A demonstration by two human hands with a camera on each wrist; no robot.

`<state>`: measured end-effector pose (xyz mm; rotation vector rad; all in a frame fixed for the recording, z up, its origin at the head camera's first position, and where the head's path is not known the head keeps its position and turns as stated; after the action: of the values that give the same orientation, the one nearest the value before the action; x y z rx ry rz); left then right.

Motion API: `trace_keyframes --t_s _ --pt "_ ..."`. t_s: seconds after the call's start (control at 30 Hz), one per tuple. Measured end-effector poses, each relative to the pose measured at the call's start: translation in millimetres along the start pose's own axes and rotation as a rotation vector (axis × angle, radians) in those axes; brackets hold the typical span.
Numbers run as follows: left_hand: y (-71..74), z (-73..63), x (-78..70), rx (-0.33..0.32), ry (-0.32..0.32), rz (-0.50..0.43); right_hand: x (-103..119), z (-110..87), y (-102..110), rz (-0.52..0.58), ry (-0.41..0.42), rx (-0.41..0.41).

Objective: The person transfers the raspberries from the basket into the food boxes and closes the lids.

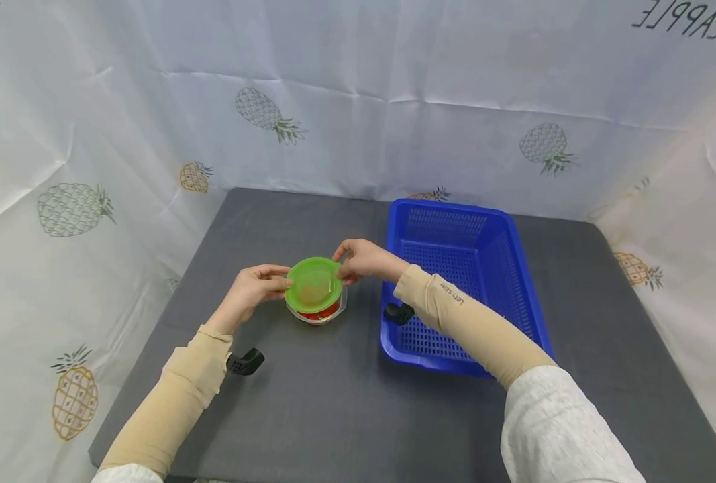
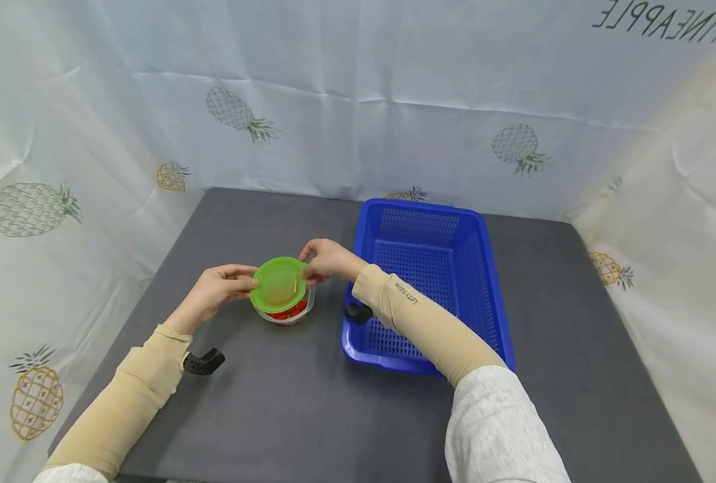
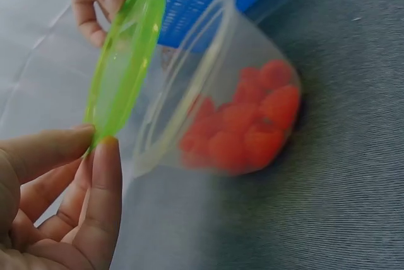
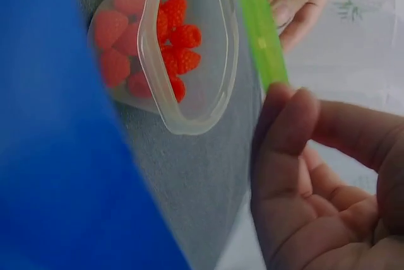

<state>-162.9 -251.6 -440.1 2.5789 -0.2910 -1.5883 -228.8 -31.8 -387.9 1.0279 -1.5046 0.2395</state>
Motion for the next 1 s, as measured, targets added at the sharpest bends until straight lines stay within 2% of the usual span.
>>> trace_keyframes --t_s 0.13,0.37,0.6,0.83,0.9,1.0 --pt "-4.5 0.7 6.0 0.005 0.015 0.023 -5.4 1.3 -2.9 -0.040 -0.021 0.009" --pt "-6.4 2.2 12.5 -0.030 0.033 0.028 -19.7 5.9 -13.7 -0.113 -0.027 0.049" --pt "-11.7 3.6 12.0 -0.048 0.004 0.065 -26.8 6.1 -13.4 -0.186 0.004 0.061" --pt "-14.9 5.3 17.5 -0.017 0.037 0.047 -26.3 6.6 -14.3 -0.392 0.049 0.139" --pt "-15.9 6.1 20.6 0.000 0.057 0.028 -25.3 6.1 -15.3 -0.426 0.046 0.175" --pt "-16.8 6.5 25.1 0.034 0.050 0.021 -23.0 4.6 -17.0 -0.448 0.037 0.230"
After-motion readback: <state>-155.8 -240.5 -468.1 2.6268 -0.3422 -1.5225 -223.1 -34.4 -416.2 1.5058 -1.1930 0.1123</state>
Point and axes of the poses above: each hand's wrist, its own z-axis towards the middle knuckle, its own y-axis out of the back of the hand, x = y × z, the point moved 3 cm from there along z, towards the middle knuckle, and after that the axes turned 12 degrees about y, right-handed, at the moved point
